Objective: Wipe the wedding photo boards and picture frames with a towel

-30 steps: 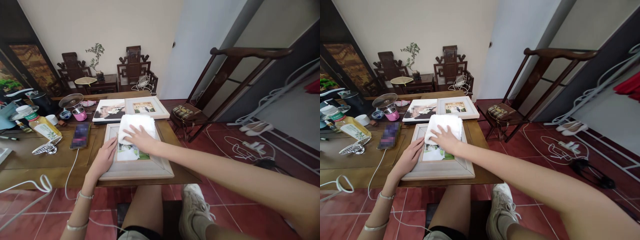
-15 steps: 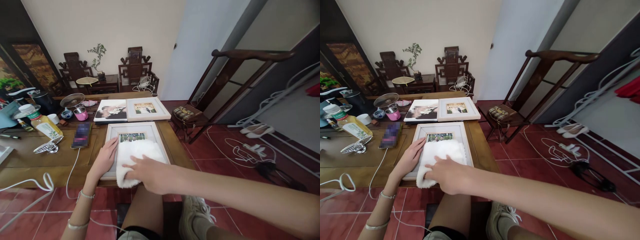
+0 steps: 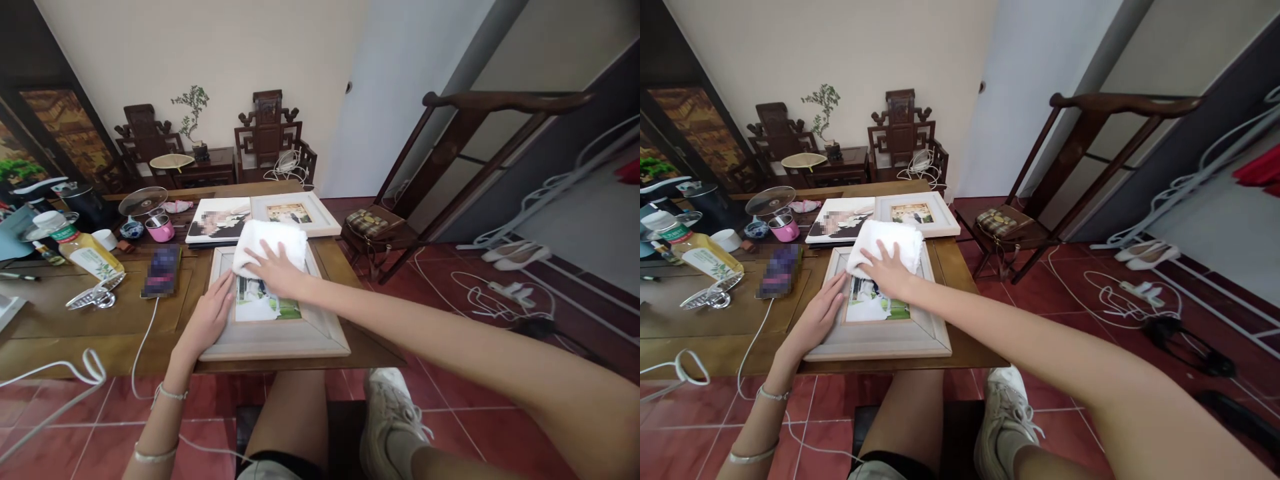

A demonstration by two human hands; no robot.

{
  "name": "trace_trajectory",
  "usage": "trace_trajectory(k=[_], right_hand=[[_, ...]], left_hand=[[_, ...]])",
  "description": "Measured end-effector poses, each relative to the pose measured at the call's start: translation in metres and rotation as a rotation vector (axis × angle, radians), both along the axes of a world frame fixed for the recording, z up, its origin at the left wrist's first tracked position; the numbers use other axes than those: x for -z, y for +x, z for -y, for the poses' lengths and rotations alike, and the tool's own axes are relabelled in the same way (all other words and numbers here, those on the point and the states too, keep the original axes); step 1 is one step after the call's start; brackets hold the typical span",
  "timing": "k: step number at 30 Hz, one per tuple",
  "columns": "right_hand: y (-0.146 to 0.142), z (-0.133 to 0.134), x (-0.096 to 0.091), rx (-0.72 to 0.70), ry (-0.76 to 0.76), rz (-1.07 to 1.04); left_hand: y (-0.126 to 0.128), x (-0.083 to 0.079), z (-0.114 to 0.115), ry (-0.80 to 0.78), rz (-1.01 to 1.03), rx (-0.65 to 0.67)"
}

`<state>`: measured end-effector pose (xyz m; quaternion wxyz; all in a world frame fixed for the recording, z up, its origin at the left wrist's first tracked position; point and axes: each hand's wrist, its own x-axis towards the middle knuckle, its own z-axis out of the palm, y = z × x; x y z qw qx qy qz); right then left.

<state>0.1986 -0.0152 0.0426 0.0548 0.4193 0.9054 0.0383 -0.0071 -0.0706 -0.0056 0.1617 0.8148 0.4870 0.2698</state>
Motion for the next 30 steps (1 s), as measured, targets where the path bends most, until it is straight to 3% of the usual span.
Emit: trace_trajectory(k=[3,6,11,14,18,22,27,30], right_hand=[[-0.011,0.008,-0.004,-0.170,-0.071,0.042],[-0.019,0.036,-0.011,-0.284,-0.169,0.050],[-0.013,0.089,-0.031,-0.341,-0.397,0.042],[-0.001,0.098,-0.045,-0.314,-0.450,0.046],[0.018,0.084,-0.051,-0.258,-0.516,0.037],[0.025,0.058,-0.032,-0.152,-0.289,0.041],[0.003,0.010,-0.015,-0.012,-0.102,-0.016],[-0.019,-0.011,-0.017,-0.121,-0.042,-0.040]], left_hand=[[0.001,-0.003,0.003,0.015,0.084,-0.017],[0.000,-0.004,0.004,0.055,0.157,-0.058],[0.000,-0.005,0.004,0.008,0.126,-0.059],[0.001,-0.005,0.004,-0.044,0.092,-0.056],[0.000,-0.001,0.002,-0.006,0.059,-0.022],[-0.001,0.002,0.001,0.023,0.044,-0.009],[0.001,0.001,0.000,0.034,0.027,0.000],[0.002,-0.001,0.000,0.043,0.018,0.006]])
